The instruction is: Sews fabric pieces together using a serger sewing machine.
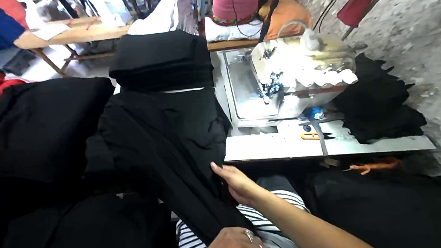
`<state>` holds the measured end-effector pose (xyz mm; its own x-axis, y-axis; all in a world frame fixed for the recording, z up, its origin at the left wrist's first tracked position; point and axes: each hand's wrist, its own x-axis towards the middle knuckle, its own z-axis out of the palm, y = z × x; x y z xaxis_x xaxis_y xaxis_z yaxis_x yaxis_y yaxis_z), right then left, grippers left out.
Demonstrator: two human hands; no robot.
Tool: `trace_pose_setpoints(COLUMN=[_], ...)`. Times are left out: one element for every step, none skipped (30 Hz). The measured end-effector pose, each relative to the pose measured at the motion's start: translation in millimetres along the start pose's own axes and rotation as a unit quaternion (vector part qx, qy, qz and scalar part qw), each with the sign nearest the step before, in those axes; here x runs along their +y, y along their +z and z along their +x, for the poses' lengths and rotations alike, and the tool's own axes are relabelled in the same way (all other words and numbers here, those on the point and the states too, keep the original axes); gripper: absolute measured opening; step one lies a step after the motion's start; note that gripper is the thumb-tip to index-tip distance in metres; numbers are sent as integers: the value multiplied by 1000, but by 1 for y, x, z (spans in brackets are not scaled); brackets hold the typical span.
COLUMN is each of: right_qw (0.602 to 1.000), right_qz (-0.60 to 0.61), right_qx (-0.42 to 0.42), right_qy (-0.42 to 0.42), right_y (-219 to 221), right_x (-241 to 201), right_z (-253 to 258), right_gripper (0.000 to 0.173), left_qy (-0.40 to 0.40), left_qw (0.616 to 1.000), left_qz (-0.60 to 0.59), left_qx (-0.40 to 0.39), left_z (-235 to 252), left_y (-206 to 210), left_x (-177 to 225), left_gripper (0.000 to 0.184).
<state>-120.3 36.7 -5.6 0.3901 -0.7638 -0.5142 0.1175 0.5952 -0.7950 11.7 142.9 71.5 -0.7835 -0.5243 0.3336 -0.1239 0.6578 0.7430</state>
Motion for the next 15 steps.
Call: trace_pose_setpoints(right_qw=[998,992,981,968,959,958,959,957,962,973,979,981,981,982,982], right_qz=[-13,-28,-35,-26,16,85,159,200,177,111,70,57,46,35,20], right_qx=[21,32,51,71,78,62,45,40,46,49,71,106,119,114,96], right_qy=[-53,-117,-184,-240,-271,-266,-232,-207,-202,-197,-176,-153,-143,-149,-160], right_y=[8,10,7,-1,-10,-19,-24,-26,-24,-20,-10,4,17,28,39], right_x=[-23,-44,-59,-69,-75,-74,-69,-62,-57,-56,-62,-75,-90,-106,-121], right_z=[-1,-6,-14,-19,-21,-20,-19,-17,-13,-7,3,10,14,10,1], right_gripper=[40,39,37,37,41,49,58,63,59,53,47,41,39,40,42], left_qy=[-4,-11,-17,-21,-21,-19,-19,-18,-24,-39,-69,-108,-148,-175,-195], left_qw=[1000,1000,1000,999,999,998,998,999,1000,999,996,993,988,976,953], left_qz=[6,10,5,-5,-10,-16,-21,-22,-20,-19,-17,0,49,115,193], left_qx=[-6,-4,7,24,41,50,47,32,5,-28,-54,-45,-3,62,130], left_z=[0,-1,-4,-6,-8,-8,-6,-4,-3,-6,-14,-25,-33,-35,-29], left_y=[4,7,10,11,10,11,14,18,20,17,3,-28,-73,-122,-166], left_x=[-2,-2,2,4,5,3,0,-5,-10,-16,-19,-18,-15,-11,-10], left_gripper=[21,21,21,22,23,23,23,22,20,16,17,27,37,45,53])
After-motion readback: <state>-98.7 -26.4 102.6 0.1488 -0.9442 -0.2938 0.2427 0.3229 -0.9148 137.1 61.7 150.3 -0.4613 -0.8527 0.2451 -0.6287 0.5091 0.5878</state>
